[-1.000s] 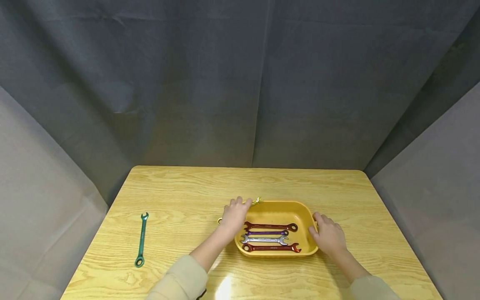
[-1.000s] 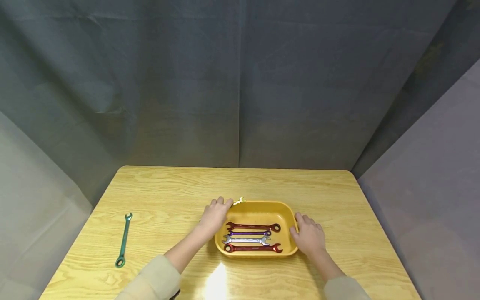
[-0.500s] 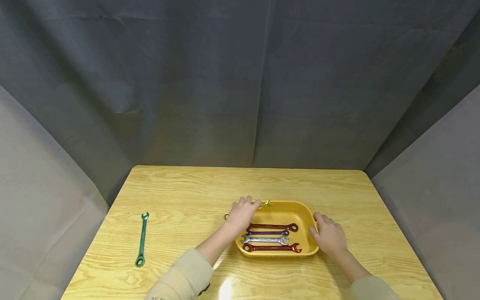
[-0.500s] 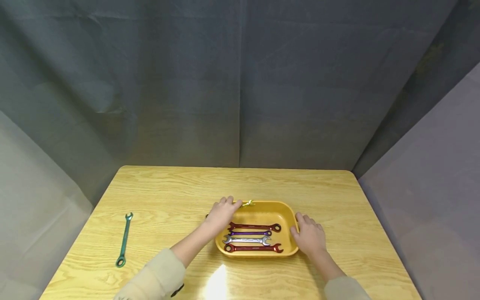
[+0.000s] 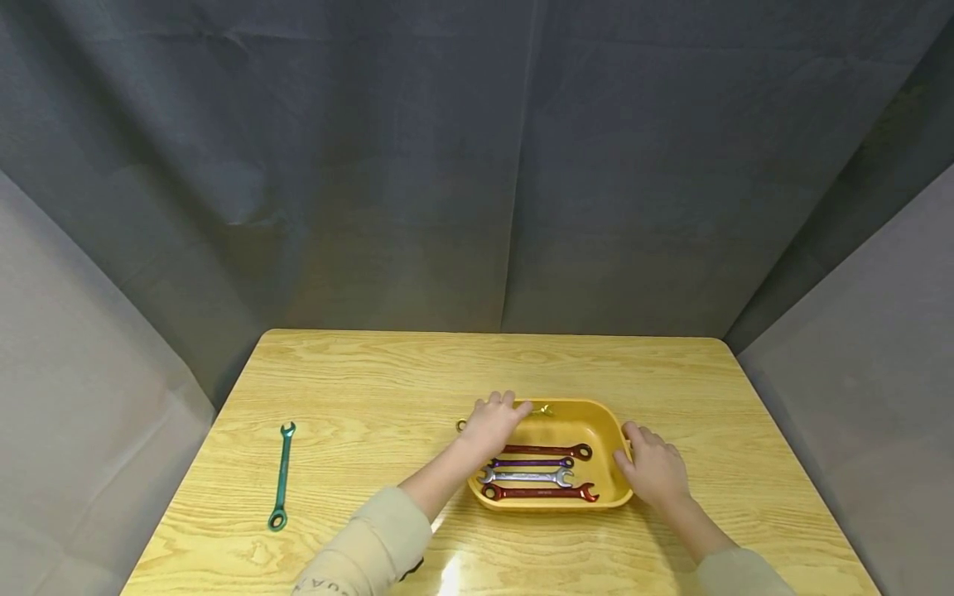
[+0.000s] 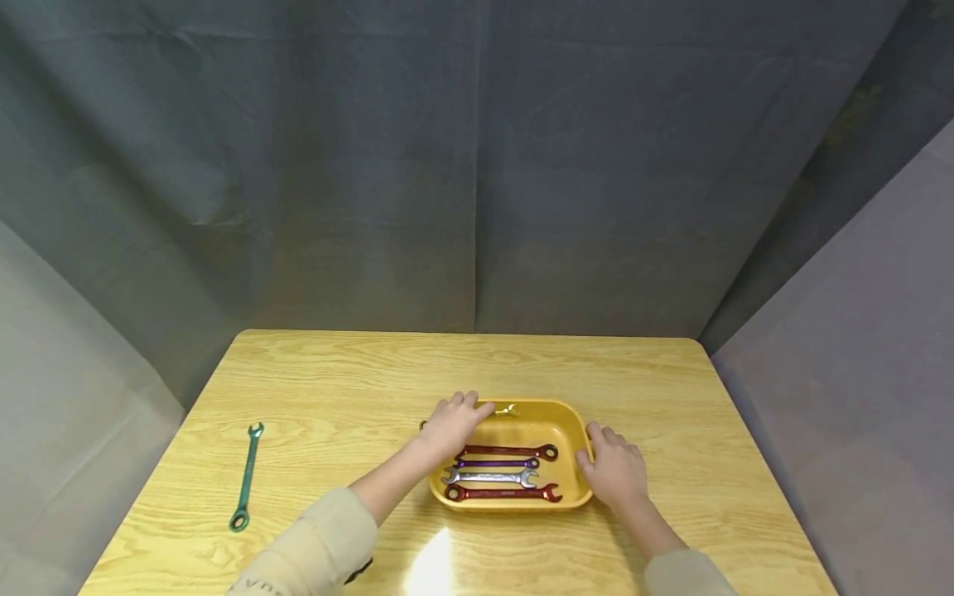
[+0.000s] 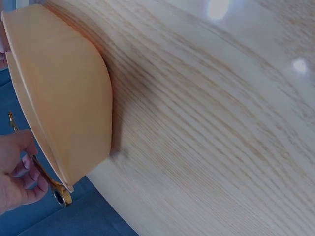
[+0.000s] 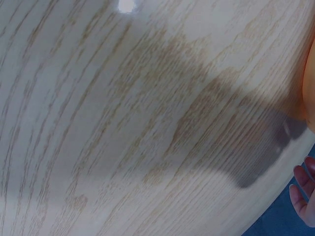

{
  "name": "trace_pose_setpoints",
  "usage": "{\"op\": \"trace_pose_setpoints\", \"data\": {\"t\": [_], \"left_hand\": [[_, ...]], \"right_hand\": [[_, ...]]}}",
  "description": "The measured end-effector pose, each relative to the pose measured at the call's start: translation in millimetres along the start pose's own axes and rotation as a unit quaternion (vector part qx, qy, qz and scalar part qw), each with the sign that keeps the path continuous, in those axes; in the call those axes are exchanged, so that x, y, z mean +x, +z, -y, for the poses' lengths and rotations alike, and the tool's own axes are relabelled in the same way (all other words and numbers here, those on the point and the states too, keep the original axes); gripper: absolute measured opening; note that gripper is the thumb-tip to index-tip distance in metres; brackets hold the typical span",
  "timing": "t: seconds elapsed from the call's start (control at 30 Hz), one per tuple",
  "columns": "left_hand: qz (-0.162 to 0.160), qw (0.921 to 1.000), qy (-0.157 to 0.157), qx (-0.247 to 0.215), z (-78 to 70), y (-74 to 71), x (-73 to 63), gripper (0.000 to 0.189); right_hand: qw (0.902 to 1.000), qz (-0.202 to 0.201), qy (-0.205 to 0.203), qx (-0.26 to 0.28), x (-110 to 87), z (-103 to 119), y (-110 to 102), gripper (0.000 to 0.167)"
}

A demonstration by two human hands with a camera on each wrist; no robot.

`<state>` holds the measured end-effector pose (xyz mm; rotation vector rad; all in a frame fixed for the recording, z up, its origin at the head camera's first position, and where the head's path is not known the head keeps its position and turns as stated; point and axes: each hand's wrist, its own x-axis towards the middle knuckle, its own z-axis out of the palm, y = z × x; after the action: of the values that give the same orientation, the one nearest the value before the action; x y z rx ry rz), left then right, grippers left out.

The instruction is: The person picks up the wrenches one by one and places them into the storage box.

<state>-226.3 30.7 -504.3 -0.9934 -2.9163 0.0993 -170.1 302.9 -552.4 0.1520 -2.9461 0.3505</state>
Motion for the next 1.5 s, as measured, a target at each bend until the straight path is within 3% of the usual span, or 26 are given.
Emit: {"op": "trace_pose_setpoints", "data": {"t": [0.53, 0.93, 1.5], "left_hand": [[-0.023, 0.9991, 0.032, 0.017, -10.0, 3.6, 7.4, 0.053], [-0.014, 0.9986, 0.044, 0.024, -13.3, 10.8, 11.4, 0.054], [-0.008, 0.9982, 0.054, 0.025, -11.2, 36.0, 14.0, 0.048]], "right_hand": [[0.9999, -0.01, -0.004, 0.0, -0.2, -1.2, 2.8, 0.027], [1.0, -0.007, -0.002, 0.005, 0.3, 1.0, 1.1, 0.028], [0.9999, -0.01, -0.004, 0.004, -0.3, 2.1, 0.9, 0.027]]}}
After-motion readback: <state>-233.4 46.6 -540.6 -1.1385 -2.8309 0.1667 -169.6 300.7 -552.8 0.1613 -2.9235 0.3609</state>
